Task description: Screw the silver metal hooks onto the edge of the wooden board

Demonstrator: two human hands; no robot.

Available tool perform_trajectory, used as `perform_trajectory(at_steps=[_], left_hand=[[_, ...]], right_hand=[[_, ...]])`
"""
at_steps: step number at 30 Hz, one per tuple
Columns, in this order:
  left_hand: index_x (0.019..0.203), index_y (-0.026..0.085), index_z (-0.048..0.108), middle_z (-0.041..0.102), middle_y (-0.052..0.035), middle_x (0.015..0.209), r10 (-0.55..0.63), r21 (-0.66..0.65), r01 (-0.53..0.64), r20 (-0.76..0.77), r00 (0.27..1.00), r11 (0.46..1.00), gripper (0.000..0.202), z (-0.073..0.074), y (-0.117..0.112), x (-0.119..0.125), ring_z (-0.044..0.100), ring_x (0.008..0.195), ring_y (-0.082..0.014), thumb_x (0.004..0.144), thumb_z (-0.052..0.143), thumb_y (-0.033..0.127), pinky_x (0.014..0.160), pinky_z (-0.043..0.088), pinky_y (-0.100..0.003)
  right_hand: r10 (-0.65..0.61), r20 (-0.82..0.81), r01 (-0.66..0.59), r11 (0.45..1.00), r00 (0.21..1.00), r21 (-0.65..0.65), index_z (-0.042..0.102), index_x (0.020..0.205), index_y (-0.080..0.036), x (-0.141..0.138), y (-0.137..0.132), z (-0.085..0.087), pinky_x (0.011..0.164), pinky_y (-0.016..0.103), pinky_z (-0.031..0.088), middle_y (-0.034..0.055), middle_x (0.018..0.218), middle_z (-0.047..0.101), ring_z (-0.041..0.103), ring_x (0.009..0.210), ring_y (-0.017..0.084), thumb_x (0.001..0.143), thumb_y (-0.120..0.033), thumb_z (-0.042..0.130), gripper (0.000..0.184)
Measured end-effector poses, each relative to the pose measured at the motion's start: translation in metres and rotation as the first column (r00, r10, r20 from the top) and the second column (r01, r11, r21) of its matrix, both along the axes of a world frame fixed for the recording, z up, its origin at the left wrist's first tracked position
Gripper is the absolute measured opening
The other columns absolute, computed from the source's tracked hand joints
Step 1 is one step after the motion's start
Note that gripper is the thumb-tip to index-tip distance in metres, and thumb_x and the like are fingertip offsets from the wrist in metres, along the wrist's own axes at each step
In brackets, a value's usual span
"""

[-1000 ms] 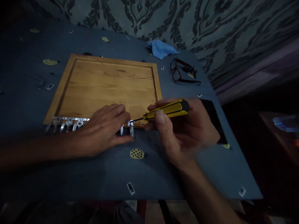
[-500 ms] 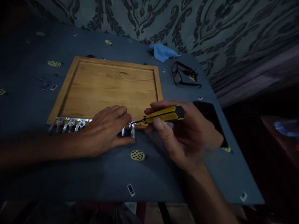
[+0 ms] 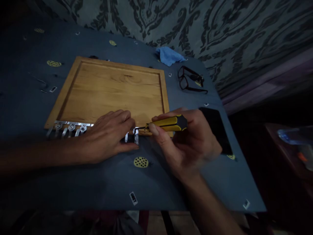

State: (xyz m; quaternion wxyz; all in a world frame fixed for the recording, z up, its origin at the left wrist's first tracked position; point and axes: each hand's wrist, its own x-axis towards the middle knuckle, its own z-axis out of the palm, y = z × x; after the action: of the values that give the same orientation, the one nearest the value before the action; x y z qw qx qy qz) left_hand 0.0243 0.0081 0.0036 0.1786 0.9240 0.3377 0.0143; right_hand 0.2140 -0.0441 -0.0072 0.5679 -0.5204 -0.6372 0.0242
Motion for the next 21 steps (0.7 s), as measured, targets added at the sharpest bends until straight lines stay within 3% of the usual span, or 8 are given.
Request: perform_trajectory(at_steps=[5, 10, 17, 21], left_hand=[[0.104, 0.013, 0.063, 0.06, -0.0092, 0.107, -0.009, 0.009, 0.009, 0.0, 1.0, 1.0, 0.037, -0.0001, 0.0008, -0.0002, 0.058, 0.104, -0.0259, 0.095, 0.071, 0.048, 0.089, 0.047, -0.037], [0.103, 0.013, 0.063, 0.06, -0.0094, 0.107, -0.006, 0.011, 0.006, -0.008, 1.0, 1.0, 0.037, -0.0001, 0.0008, -0.0006, 0.058, 0.102, -0.0257, 0.095, 0.07, 0.049, 0.088, 0.048, -0.037], [0.102, 0.014, 0.063, 0.06, -0.0087, 0.105, -0.006, 0.005, 0.006, 0.004, 1.0, 1.0, 0.035, 0.0002, 0.0006, -0.0009, 0.057, 0.099, -0.0254, 0.095, 0.071, 0.048, 0.087, 0.047, -0.037], [0.106, 0.013, 0.062, 0.06, -0.0098, 0.109, -0.008, 0.016, 0.008, 0.003, 1.0, 1.0, 0.039, 0.0, 0.0003, -0.0011, 0.057, 0.104, -0.0265, 0.096, 0.07, 0.05, 0.09, 0.048, -0.038]], right_hand=[[0.019, 0.011, -0.02, 0.994, 1.0, 0.109, 0.065, 0.083, -0.026, 0.0006, 0.0053, -0.0036, 0.052, 0.031, 0.048, -0.0053, 0.073, 0.065, 0.06, 0.054, 0.013, 0.082, -0.036, 0.085, 0.022], [0.015, -0.005, -0.014, 0.991, 1.0, 0.131, 0.062, 0.076, -0.024, 0.0012, 0.0096, -0.0036, 0.051, 0.032, 0.045, -0.0045, 0.067, 0.062, 0.059, 0.053, 0.014, 0.082, -0.038, 0.084, 0.027], [0.026, 0.037, -0.029, 0.996, 0.999, 0.089, 0.075, 0.096, -0.029, 0.002, 0.004, -0.0024, 0.062, 0.037, 0.053, -0.0007, 0.082, 0.071, 0.068, 0.07, 0.019, 0.084, -0.038, 0.083, 0.018], [0.18, 0.011, -0.181, 0.984, 0.984, 0.007, 0.074, 0.112, -0.034, 0.0029, 0.0015, 0.0011, 0.071, 0.041, 0.058, 0.001, 0.095, 0.075, 0.073, 0.08, 0.022, 0.091, -0.03, 0.074, 0.022]])
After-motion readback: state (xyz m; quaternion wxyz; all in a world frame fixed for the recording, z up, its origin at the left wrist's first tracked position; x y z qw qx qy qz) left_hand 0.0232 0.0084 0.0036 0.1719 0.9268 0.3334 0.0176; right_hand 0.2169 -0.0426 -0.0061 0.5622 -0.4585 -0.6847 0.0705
